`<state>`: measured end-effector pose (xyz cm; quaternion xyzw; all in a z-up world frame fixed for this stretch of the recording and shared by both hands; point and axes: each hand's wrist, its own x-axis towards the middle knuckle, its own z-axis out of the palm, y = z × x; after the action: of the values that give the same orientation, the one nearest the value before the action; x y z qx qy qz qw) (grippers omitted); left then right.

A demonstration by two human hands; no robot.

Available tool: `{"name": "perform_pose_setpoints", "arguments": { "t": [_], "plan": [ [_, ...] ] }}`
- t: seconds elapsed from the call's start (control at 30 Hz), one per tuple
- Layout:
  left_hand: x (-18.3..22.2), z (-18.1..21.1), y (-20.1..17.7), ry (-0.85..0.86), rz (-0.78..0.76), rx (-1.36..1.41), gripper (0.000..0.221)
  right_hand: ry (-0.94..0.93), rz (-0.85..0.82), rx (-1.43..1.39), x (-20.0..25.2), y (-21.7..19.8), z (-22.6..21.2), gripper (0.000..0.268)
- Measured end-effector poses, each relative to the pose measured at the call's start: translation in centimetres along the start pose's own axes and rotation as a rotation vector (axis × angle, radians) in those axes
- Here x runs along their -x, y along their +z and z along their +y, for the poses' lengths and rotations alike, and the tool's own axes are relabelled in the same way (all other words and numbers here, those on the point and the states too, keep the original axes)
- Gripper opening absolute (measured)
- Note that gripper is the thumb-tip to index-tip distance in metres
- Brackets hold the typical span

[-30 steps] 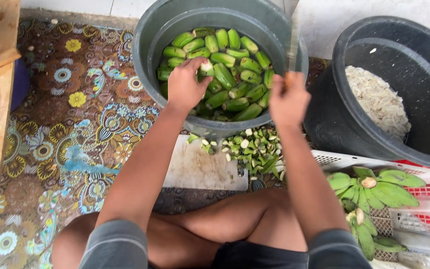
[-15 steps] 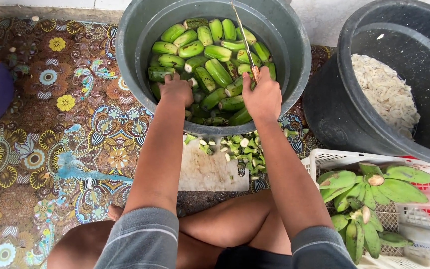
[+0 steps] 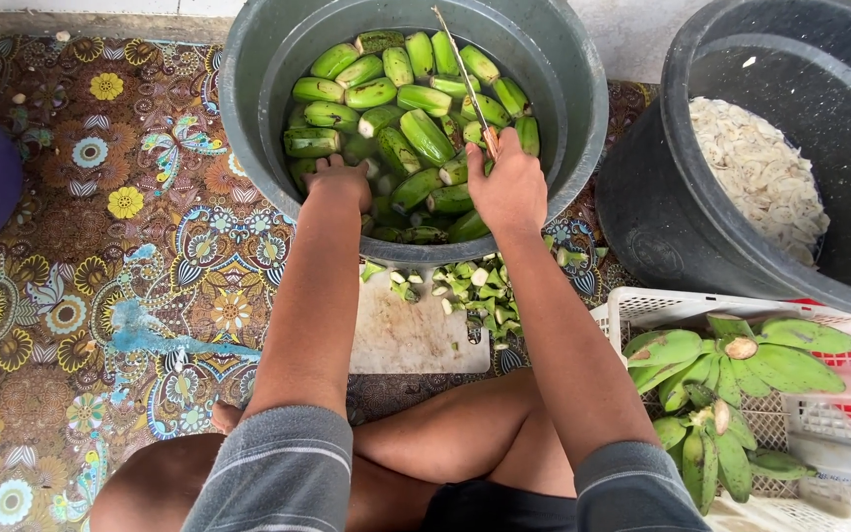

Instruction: The person slices bananas on a cutting board using a knife, places the sliced pieces into a bucket of water, and removes fresh bananas from a crate to continue the process.

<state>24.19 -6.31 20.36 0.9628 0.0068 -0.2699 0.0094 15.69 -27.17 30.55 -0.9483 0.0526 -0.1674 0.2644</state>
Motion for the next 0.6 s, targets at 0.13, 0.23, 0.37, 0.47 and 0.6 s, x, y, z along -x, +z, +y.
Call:
{"name": "perform_pose_setpoints", "arguments": {
  "t": [0.13,0.23,0.37,0.47,0.6],
  "plan": [
    [0.1,0.0,-0.1,0.01,0.031,0.02,0.06,0.0,-0.008,-0.009,-0.1,0.2,0.2,0.03],
    [0.2,0.1,-0.3,0.006,0.009,0.027,0.059,0.015,-0.018,-0.007,-0.2,0.1,0.1,0.03],
    [3.2,0.5,-1.6,0.0,-0.033,-0.002,0.054,0.017,-0.028,-0.006,-0.1,0.1,0.1,0.03],
    [1.7,0.3,-0.5,-0.019,-0.072,-0.056,0.051,0.019,-0.029,-0.003,0.0,-0.1,-0.1,0.03],
    [1.5,0.5,-0.7,-0.029,-0.04,-0.033,0.042,0.004,-0.034,-0.004,0.1,-0.2,-0.3,0.027]
  ]
}}
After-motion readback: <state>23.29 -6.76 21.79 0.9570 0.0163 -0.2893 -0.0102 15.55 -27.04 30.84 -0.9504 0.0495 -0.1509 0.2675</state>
